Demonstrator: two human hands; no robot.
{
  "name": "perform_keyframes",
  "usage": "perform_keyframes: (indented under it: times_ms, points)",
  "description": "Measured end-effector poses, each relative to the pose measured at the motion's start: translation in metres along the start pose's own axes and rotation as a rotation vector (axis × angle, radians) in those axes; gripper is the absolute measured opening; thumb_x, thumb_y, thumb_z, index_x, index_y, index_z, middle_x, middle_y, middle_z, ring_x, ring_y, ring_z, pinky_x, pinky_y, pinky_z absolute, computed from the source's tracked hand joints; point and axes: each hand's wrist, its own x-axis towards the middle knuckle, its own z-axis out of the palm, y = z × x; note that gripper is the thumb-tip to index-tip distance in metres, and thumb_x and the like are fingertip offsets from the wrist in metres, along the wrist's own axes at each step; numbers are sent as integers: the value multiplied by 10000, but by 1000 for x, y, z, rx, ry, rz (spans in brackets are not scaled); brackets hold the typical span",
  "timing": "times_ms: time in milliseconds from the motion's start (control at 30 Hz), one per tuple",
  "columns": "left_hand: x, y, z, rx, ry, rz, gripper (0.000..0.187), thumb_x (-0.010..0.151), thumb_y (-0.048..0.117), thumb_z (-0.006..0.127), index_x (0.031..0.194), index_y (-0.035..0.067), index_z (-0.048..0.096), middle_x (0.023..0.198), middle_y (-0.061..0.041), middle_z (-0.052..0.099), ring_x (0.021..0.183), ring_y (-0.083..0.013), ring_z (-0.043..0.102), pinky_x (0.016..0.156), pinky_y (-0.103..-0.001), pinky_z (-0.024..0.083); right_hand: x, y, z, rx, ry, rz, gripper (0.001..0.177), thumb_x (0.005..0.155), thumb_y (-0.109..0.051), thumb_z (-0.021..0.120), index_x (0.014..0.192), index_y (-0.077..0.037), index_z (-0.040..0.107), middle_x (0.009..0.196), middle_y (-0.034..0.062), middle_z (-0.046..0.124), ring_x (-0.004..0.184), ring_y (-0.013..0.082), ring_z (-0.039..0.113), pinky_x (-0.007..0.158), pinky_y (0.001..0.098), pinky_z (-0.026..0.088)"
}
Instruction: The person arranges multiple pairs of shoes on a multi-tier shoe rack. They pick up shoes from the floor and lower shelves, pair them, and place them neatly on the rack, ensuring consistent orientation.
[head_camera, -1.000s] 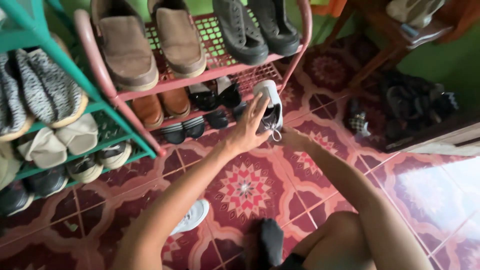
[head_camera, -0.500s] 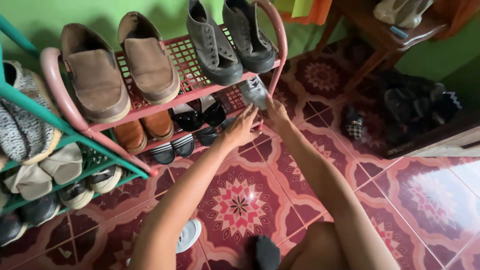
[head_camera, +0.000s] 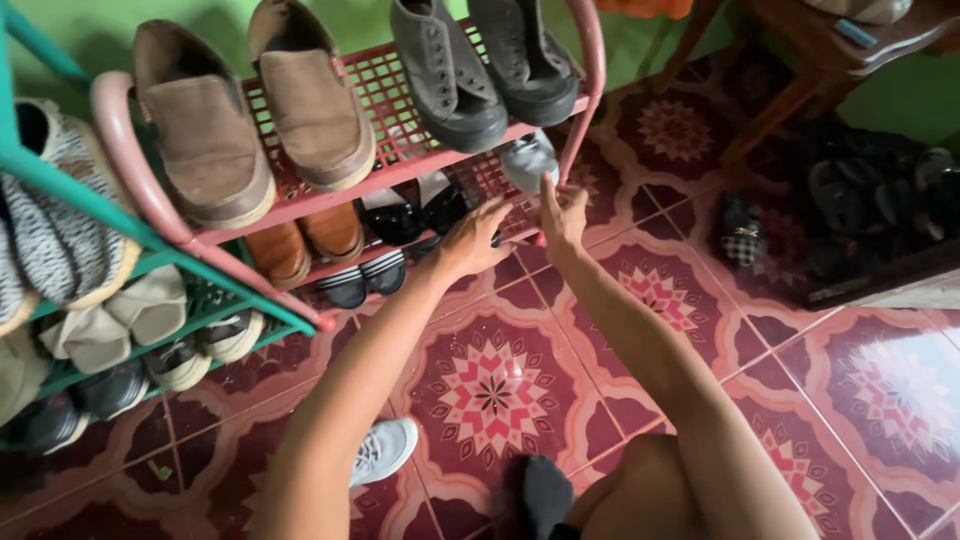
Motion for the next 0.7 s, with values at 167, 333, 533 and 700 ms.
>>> perform_keyframes:
  times_ms: [167, 333, 533, 700]
  points:
    - [-50, -25, -14, -128, 23, -56, 517, 921, 251, 680, 1414, 135, 574, 1226, -183, 683, 1085, -356, 707, 926, -448, 590, -53, 29, 4, -201, -175, -227, 494, 968, -567, 678, 1115, -98, 626, 951, 225, 738, 933, 391, 730, 821, 495, 589]
    - [-127, -32, -51, -315, 119, -144, 413, 927, 185, 650, 1331, 100, 629, 1018, -156, 764, 889, -313, 769, 775, -401, 647, -85, 67, 53, -328, -512, -452, 313, 1000, -489, 671, 1057, -181, 685, 809, 122, 740, 813, 279, 745, 711, 411, 594]
    - [-221, -88, -64, -52, 180, -297, 183, 914, 292, 640, 943, 130, 719, 750, -169, 737, 790, -380, 743, 663, -501, 578, -138, 169, 124, -246, -20, -1585, 389, 792, -588, 826, 1080, -337, 754, 730, -136, 602, 580, 33, 589, 547, 185, 517]
    - [-292, -118, -71, 44, -22, -508, 357, 875, 505, 659, 848, 158, 739, 856, -158, 758, 904, -400, 731, 811, -511, 576, -227, 144, 117, -369, -1339, -527, 378, 846, -200, 833, 1143, -87, 627, 880, 114, 759, 698, 233, 741, 620, 300, 594]
